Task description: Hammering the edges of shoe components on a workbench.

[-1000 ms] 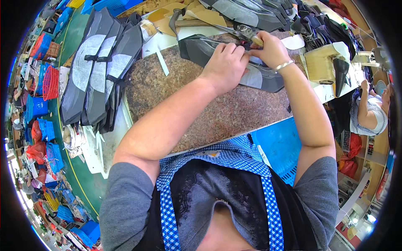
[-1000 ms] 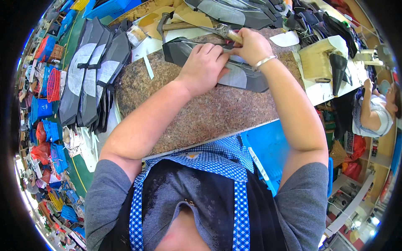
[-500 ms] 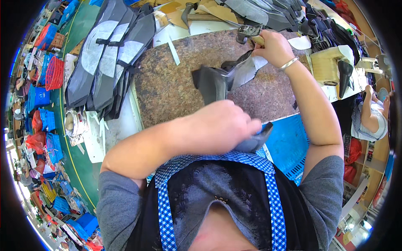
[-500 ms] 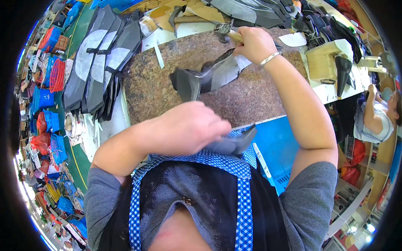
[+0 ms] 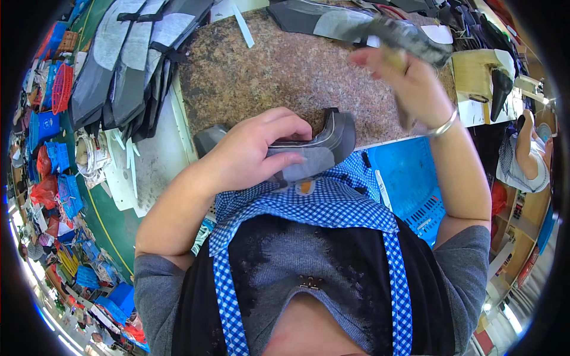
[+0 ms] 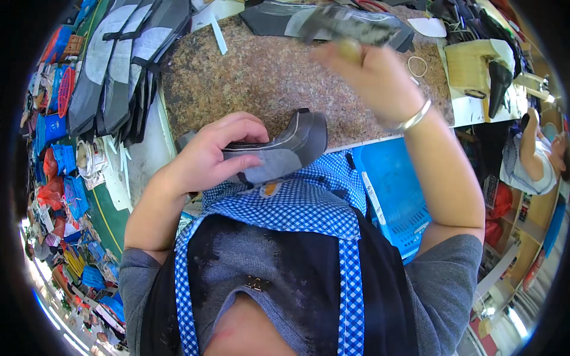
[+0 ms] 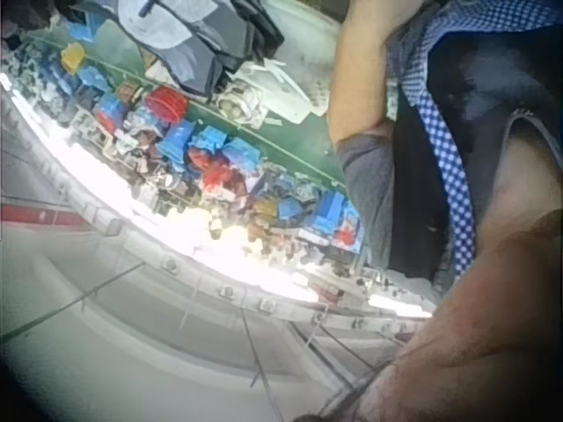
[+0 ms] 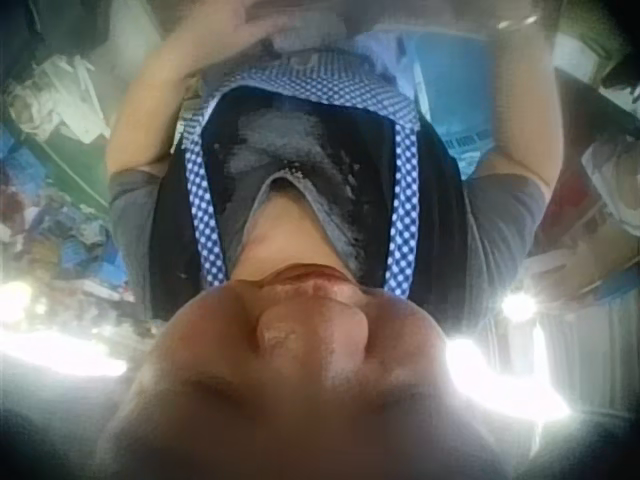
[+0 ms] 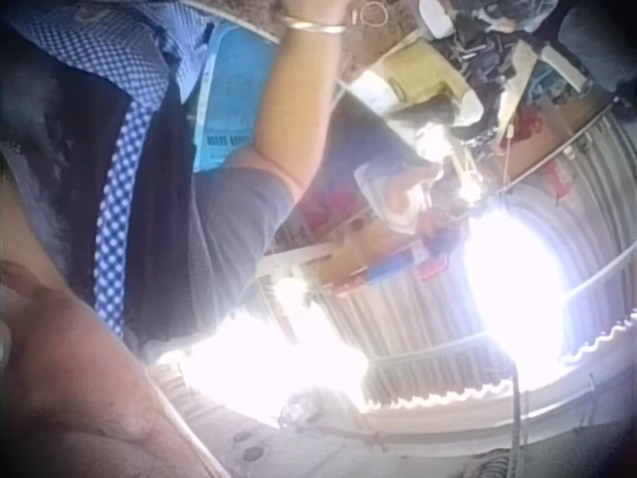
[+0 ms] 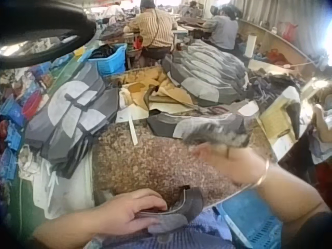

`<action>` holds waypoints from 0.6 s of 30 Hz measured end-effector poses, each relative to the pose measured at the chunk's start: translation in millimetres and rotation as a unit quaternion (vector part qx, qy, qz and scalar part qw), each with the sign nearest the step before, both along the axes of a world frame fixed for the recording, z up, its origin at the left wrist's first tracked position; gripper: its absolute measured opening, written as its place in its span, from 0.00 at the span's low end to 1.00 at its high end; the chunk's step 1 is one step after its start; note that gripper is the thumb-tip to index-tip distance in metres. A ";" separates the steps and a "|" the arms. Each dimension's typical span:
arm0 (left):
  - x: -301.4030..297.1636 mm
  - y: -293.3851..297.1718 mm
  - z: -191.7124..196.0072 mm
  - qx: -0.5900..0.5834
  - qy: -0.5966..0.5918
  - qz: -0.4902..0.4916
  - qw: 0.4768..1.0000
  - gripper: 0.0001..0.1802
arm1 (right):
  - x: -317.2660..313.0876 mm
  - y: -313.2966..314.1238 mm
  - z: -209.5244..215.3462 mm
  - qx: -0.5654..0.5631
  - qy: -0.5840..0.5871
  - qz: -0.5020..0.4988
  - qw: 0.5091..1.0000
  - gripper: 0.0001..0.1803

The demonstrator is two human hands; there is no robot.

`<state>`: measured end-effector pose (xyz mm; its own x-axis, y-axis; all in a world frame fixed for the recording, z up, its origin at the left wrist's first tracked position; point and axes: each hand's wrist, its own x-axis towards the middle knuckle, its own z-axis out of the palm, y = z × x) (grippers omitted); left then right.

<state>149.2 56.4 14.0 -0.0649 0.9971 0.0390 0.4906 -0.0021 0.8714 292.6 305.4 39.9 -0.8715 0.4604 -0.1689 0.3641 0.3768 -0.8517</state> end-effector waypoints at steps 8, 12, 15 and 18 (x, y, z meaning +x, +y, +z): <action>-1.0 14.7 -14.9 -0.166 -0.209 -0.038 0.963 0.18 | 54.4 -27.8 -21.5 -0.005 -0.139 0.106 0.985 0.16; 14.1 30.4 -21.8 -0.058 0.186 -0.001 0.981 0.20 | 70.4 -20.7 -52.2 0.021 0.003 0.116 0.993 0.15; 41.9 55.8 -31.0 0.003 0.232 0.044 0.972 0.18 | 66.4 -25.0 -61.3 0.078 -0.073 0.028 0.994 0.18; 51.1 80.7 -45.9 -0.039 0.109 0.052 0.992 0.15 | 64.1 -23.5 -65.6 0.111 0.041 -0.008 0.993 0.19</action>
<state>200.4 137.2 -31.9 -0.1667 0.9859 -0.0138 0.6611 0.1221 0.7403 356.6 281.9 -25.7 -0.8703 0.4924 0.0091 0.3052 0.5537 -0.7748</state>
